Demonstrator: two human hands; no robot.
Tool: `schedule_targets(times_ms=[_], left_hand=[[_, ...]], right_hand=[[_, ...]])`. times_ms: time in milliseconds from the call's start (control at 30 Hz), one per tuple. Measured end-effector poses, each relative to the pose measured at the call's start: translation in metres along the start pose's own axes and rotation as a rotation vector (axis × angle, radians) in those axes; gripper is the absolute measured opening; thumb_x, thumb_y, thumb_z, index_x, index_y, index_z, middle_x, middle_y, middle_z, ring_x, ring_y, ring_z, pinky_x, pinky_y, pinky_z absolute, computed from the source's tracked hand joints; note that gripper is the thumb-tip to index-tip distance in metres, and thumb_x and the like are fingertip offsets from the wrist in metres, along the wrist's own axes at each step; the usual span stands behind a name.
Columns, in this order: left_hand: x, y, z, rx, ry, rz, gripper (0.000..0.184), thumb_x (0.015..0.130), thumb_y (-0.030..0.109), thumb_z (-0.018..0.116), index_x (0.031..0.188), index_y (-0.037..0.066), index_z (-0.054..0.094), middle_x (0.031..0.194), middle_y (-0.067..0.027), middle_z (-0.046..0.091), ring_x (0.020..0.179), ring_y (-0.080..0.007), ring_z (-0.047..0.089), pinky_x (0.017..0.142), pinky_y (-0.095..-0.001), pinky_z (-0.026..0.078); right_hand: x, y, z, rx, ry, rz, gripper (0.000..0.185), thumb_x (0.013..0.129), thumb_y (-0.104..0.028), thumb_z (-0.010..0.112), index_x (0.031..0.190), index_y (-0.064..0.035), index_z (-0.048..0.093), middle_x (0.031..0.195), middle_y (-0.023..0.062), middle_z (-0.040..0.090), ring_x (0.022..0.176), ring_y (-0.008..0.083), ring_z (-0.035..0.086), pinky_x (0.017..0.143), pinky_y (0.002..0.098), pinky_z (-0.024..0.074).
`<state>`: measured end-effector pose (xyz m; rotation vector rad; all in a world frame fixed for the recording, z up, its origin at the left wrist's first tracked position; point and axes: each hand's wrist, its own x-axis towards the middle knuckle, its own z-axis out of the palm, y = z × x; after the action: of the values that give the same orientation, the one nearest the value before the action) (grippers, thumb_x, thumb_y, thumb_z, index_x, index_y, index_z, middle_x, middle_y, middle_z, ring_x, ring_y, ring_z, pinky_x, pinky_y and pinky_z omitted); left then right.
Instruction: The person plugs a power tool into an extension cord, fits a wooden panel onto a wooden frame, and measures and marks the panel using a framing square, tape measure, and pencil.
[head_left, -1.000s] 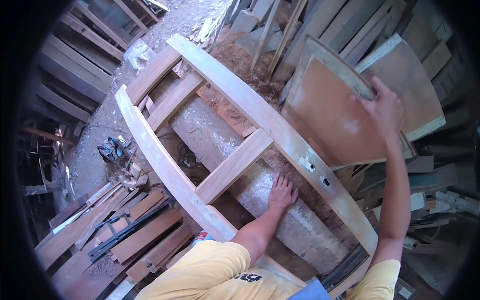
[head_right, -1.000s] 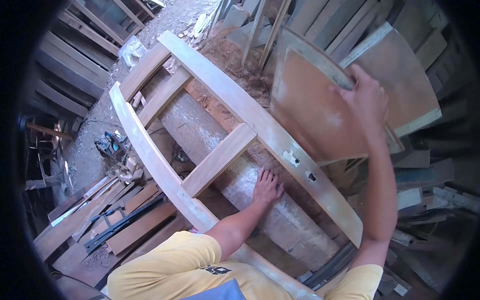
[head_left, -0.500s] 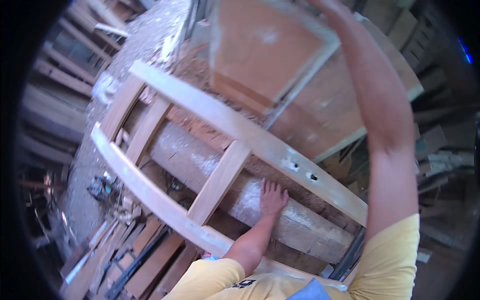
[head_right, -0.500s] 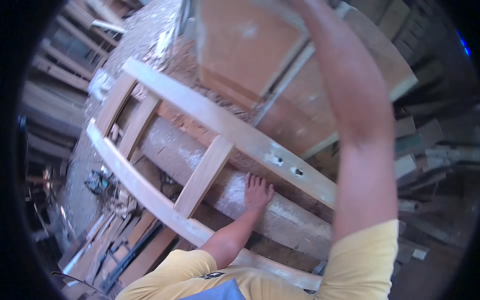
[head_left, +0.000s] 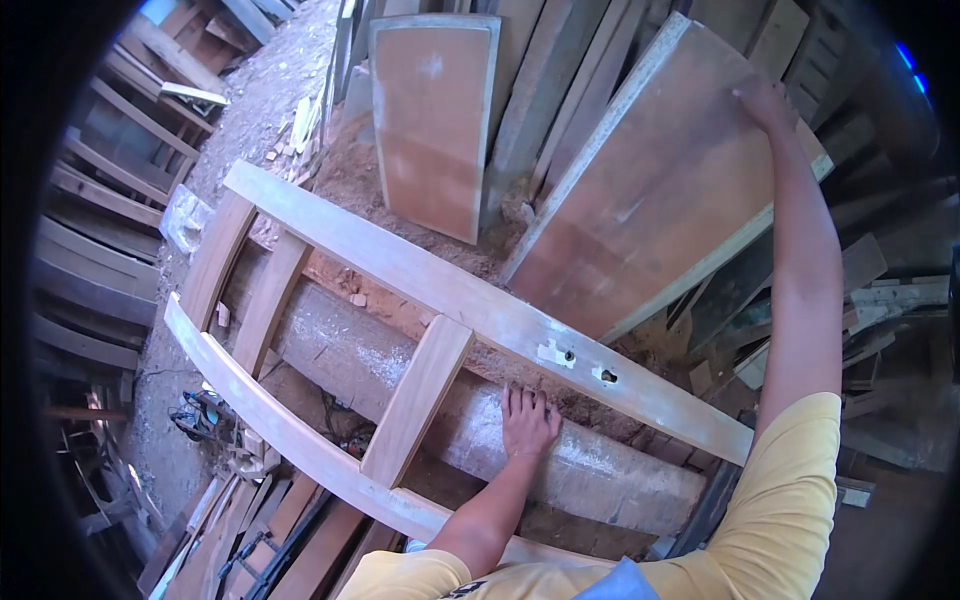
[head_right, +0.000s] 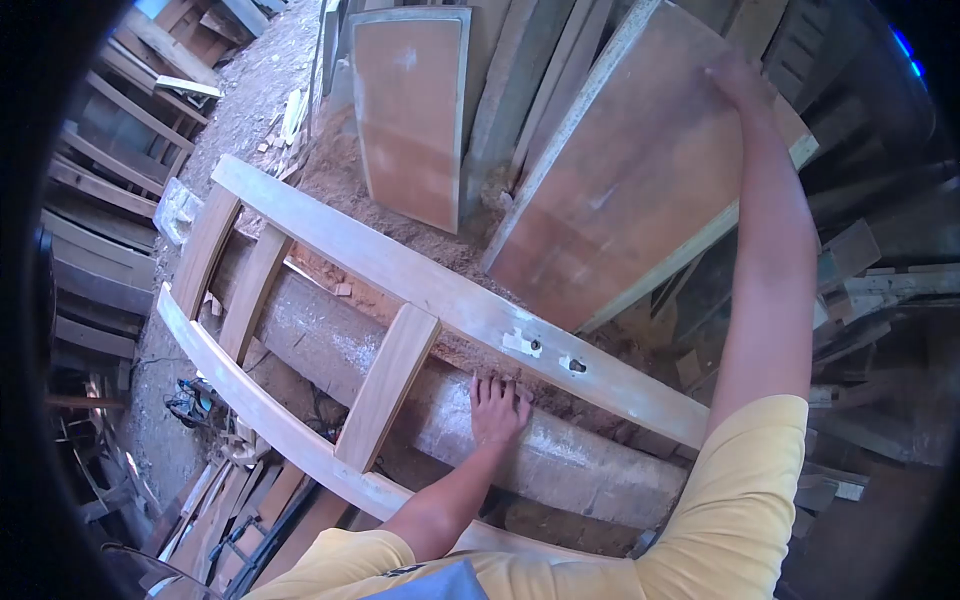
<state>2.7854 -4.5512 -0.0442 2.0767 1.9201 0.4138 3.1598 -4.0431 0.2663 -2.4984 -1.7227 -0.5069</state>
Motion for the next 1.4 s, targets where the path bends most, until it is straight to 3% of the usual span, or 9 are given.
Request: schedule_targets(times_ms=[233, 433, 600, 733, 933, 1067, 1200, 1267, 1400], left_hand=[[0.000, 0.002, -0.002, -0.037, -0.127, -0.035, 0.043, 0.087, 0.038, 0.059, 0.114, 0.006, 0.071, 0.119, -0.0185, 0.065, 0.128, -0.0345, 0.052, 0.123, -0.0508, 0.022], [-0.003, 0.006, 0.000, 0.057, -0.031, -0.007, 0.045, 0.087, 0.040, 0.059, 0.115, 0.007, 0.071, 0.117, -0.0172, 0.064, 0.127, -0.0338, 0.052, 0.123, -0.0515, 0.022], [-0.005, 0.003, 0.002, 0.052, 0.019, 0.035, 0.045, 0.088, 0.041, 0.059, 0.115, 0.006, 0.071, 0.117, -0.0166, 0.064, 0.125, -0.0327, 0.053, 0.123, -0.0513, 0.023], [-0.010, 0.008, -0.008, 0.000, 0.010, 0.027, 0.043, 0.090, 0.041, 0.059, 0.113, 0.006, 0.071, 0.116, -0.0161, 0.064, 0.121, -0.0324, 0.054, 0.122, -0.0504, 0.026], [0.044, 0.031, -0.036, -0.451, 0.338, 0.013, 0.023, 0.096, 0.020, 0.062, 0.106, -0.001, 0.063, 0.109, -0.0219, 0.058, 0.104, -0.0415, 0.054, 0.093, -0.0546, 0.040], [0.176, 0.085, -0.091, -0.902, 0.613, 0.172, 0.027, 0.102, 0.022, 0.058, 0.111, -0.002, 0.059, 0.103, -0.0185, 0.057, 0.101, -0.0369, 0.055, 0.091, -0.0467, 0.043], [0.295, 0.120, -0.068, -1.302, 0.475, 0.113, 0.055, 0.107, 0.044, 0.041, 0.116, -0.003, 0.068, 0.112, -0.0262, 0.066, 0.108, -0.0438, 0.061, 0.094, -0.0487, 0.046], [0.311, 0.136, -0.064, -0.844, 0.361, -0.262, 0.069, 0.107, 0.052, 0.034, 0.107, -0.005, 0.074, 0.105, -0.0321, 0.070, 0.103, -0.0485, 0.065, 0.092, -0.0534, 0.047], [0.300, 0.164, -0.070, -0.906, 0.531, -0.428, 0.071, 0.105, 0.052, 0.035, 0.101, -0.007, 0.075, 0.095, -0.0350, 0.070, 0.096, -0.0517, 0.066, 0.088, -0.0579, 0.046]], right_hand=[[-0.014, 0.005, 0.015, -0.124, 0.140, 0.028, 0.088, 0.077, -0.058, 0.076, 0.148, -0.0161, 0.045, 0.144, 0.0140, 0.052, 0.137, 0.0388, 0.046, 0.110, 0.0637, 0.0356], [-0.128, 0.003, -0.097, -0.196, 0.367, -0.088, 0.074, 0.078, -0.055, 0.076, 0.136, -0.0154, 0.055, 0.134, 0.0133, 0.058, 0.128, 0.0360, 0.053, 0.104, 0.0570, 0.0426], [-0.190, 0.028, -0.164, 0.115, 0.120, -0.335, 0.077, 0.081, -0.076, 0.063, 0.114, -0.0069, 0.065, 0.114, 0.0156, 0.067, 0.116, 0.0361, 0.062, 0.094, 0.0493, 0.0499], [-0.244, 0.039, -0.196, 0.150, -0.041, -0.191, 0.079, 0.082, -0.079, 0.061, 0.105, -0.0044, 0.067, 0.100, 0.0187, 0.071, 0.102, 0.0414, 0.067, 0.088, 0.0509, 0.0531], [-0.296, 0.094, -0.200, 0.181, 0.046, -0.100, 0.076, 0.078, -0.080, 0.064, 0.095, -0.0058, 0.065, 0.081, 0.0163, 0.072, 0.087, 0.0383, 0.072, 0.078, 0.0504, 0.0564], [-0.332, 0.130, -0.204, 0.223, 0.099, -0.112, 0.075, 0.076, -0.081, 0.066, 0.091, -0.0065, 0.064, 0.076, 0.0157, 0.071, 0.081, 0.0378, 0.072, 0.073, 0.0496, 0.0563], [-0.354, 0.143, -0.214, 0.252, 0.051, -0.086, 0.074, 0.077, -0.080, 0.066, 0.089, -0.0067, 0.064, 0.078, 0.0157, 0.071, 0.082, 0.0377, 0.072, 0.073, 0.0493, 0.0562], [-0.358, 0.148, -0.214, 0.245, 0.065, -0.085, 0.073, 0.077, -0.079, 0.066, 0.088, -0.0067, 0.064, 0.078, 0.0156, 0.071, 0.081, 0.0375, 0.072, 0.073, 0.0490, 0.0562], [-0.375, 0.160, -0.217, 0.232, 0.134, -0.118, 0.072, 0.077, -0.078, 0.067, 0.084, -0.0071, 0.062, 0.077, 0.0154, 0.071, 0.080, 0.0372, 0.072, 0.073, 0.0484, 0.0561]])
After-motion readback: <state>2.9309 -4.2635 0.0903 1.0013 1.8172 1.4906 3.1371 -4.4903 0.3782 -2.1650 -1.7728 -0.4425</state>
